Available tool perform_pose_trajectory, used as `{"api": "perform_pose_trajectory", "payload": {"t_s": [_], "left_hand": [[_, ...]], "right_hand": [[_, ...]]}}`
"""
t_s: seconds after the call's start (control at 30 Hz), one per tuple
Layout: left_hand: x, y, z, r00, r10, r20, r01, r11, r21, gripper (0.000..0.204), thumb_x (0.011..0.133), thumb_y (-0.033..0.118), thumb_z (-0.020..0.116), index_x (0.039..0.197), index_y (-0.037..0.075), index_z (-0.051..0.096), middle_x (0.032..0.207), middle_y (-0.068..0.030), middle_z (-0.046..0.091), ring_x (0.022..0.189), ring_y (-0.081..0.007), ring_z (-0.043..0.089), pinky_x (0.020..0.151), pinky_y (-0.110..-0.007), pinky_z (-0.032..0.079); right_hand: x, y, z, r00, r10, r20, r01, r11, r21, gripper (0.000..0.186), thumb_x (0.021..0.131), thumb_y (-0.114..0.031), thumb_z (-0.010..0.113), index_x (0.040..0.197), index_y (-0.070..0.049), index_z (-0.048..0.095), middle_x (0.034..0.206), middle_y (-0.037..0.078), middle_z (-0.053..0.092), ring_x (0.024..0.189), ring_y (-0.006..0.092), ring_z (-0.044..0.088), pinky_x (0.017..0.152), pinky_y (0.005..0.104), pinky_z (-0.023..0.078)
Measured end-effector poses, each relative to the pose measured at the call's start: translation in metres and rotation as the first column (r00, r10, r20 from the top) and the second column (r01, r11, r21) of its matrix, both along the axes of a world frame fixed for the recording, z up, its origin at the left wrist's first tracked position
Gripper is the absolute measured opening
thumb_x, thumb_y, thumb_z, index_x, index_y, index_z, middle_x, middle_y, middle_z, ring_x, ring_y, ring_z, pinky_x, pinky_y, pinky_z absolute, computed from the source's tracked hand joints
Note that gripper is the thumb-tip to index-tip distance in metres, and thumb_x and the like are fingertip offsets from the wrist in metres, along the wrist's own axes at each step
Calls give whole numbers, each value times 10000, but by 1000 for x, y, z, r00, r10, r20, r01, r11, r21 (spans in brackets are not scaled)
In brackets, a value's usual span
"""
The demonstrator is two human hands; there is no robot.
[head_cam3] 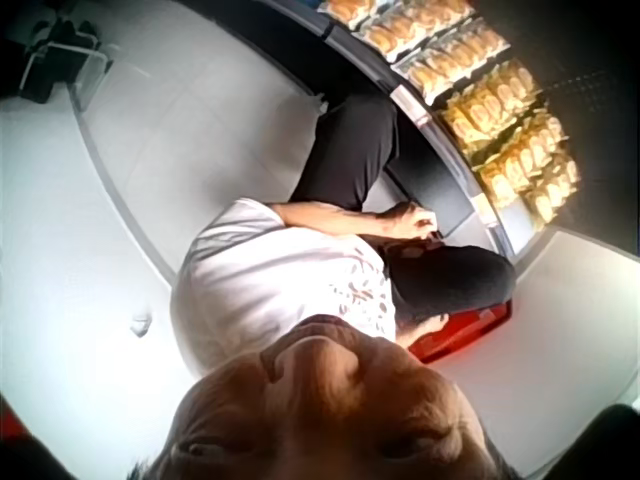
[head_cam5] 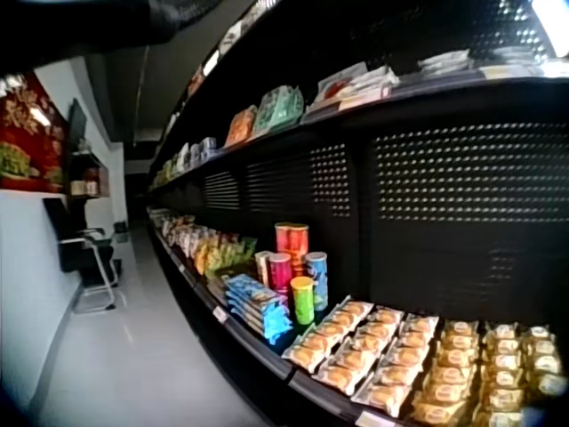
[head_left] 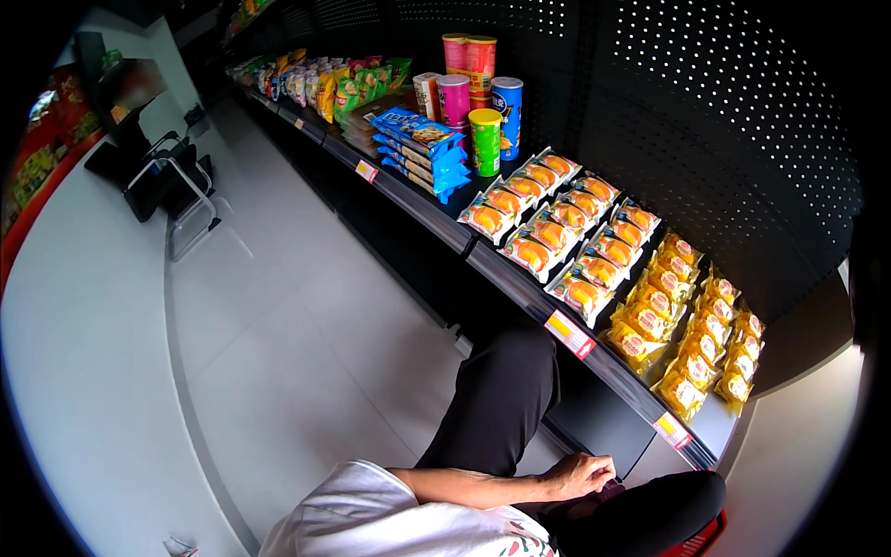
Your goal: The person sits on the floor and restocks a store shelf by taking packaged snacks from a red basket and placing them in neat rows. After finishing, the person stands, picks up a broom and dustpan, and walks through the store aisle.
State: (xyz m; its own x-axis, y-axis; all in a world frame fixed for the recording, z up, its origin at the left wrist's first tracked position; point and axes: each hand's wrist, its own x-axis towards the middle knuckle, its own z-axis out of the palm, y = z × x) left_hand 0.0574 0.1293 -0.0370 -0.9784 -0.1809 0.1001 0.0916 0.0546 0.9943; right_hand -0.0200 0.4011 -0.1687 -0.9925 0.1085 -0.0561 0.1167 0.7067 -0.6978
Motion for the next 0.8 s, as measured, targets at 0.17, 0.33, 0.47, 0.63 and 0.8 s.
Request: {"api": "perform_pose_trajectory", "payload": {"t_s": [0.17,0.33,0.47,0.63,0.8], "left_hand": [[3,-4,-3,1000,7,19,-8,1000,25,93,974,99,603,922,25,585,680,-63,658,623,-173,658,617,-326,511],[4,-2,-10,1000,11,20,-13,996,85,99,970,85,589,895,25,564,683,-71,654,620,-186,651,618,-339,506],[4,-2,-11,998,-21,67,15,995,95,98,981,88,593,920,11,584,706,-58,657,660,-138,658,621,-301,505],[3,0,-10,998,-22,66,14,994,108,112,987,99,590,920,10,581,696,-60,654,659,-144,663,629,-306,513],[0,1,-10,997,-18,74,8,991,131,118,975,107,590,898,22,563,677,-70,649,633,-177,653,627,-336,507]], "right_hand": [[-2,-4,-3,1000,-8,15,7,1000,23,227,988,-206,569,1050,-6,658,1000,96,702,943,240,654,814,355,507],[-3,-6,-3,1000,-13,24,12,999,45,237,995,-218,558,1041,-8,659,992,104,704,939,250,658,811,360,508],[-2,-5,-3,999,-22,27,20,998,59,247,1001,-228,548,1033,-9,659,985,110,706,935,258,661,809,364,509],[-2,-5,-4,999,-26,30,24,998,66,261,1009,-240,537,1023,-11,659,977,118,708,931,268,665,807,368,510],[-5,-5,-5,999,-34,32,31,997,73,275,1016,-252,525,1014,-12,660,969,126,710,926,279,669,805,373,511]]}}
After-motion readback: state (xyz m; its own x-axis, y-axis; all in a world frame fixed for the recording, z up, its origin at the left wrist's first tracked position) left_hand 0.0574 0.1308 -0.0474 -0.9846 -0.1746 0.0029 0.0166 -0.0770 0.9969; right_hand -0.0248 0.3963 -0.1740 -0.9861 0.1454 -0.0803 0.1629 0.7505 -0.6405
